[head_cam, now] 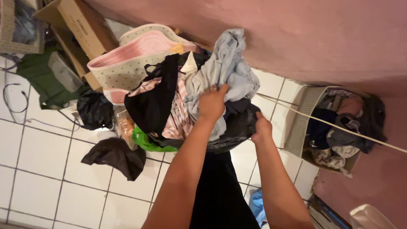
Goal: The person cleans hair tools and products by wiping a curling iron, small bottles, and other accessories with a tissue, and then puts items into bags.
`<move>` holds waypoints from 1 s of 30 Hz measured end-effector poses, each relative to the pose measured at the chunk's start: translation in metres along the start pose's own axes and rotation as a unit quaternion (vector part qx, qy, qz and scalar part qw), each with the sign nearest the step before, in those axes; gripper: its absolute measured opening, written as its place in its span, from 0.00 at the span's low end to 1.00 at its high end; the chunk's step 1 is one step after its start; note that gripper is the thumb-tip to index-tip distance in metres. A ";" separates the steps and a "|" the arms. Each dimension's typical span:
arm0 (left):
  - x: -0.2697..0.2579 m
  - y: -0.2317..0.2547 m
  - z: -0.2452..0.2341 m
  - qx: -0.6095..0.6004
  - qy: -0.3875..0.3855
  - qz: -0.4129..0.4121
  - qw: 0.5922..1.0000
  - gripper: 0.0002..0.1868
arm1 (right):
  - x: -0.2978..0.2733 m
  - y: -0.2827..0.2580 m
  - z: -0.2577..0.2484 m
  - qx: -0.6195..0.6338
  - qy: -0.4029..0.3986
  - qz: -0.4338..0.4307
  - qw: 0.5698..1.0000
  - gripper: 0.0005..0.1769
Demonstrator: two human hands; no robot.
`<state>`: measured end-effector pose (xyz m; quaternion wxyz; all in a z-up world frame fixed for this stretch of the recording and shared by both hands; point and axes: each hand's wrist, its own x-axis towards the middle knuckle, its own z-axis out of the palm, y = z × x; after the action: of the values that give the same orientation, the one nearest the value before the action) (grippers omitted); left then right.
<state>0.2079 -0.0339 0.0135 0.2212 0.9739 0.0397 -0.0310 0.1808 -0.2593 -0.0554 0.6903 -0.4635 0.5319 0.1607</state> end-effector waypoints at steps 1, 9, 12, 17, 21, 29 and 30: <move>-0.009 0.000 -0.009 -0.017 -0.003 -0.004 1.000 0.22 | 0.007 0.000 -0.002 0.048 -0.032 0.006 0.998 0.17; -0.091 -0.014 -0.074 -0.131 -0.008 0.055 0.990 0.29 | 0.024 -0.030 0.017 0.089 -0.008 -0.065 0.994 0.17; -0.103 -0.020 -0.076 -0.121 -0.020 0.055 0.991 0.26 | -0.006 -0.044 0.020 0.062 -0.156 -0.030 0.985 0.18; -0.101 -0.024 -0.023 -0.020 -0.094 0.045 0.994 0.18 | -0.061 -0.035 0.021 -0.080 -0.176 -0.260 0.946 0.08; -0.092 -0.010 0.050 0.011 -0.127 -0.010 0.992 0.16 | -0.104 0.004 0.034 -0.170 -0.170 -0.331 0.913 0.07; -0.080 0.008 0.074 -0.092 -0.209 -0.016 0.973 0.20 | -0.118 0.011 0.037 -0.471 -0.136 -0.557 0.670 0.15; -0.072 -0.005 0.052 -0.184 -0.245 0.023 0.952 0.21 | -0.110 0.002 0.039 -0.406 -0.138 -0.453 0.781 0.12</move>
<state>0.1338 -0.0564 -0.0299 0.4006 0.8794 -0.0334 -0.2552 0.1605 -0.1966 0.0413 0.4974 -0.8614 0.0447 0.0930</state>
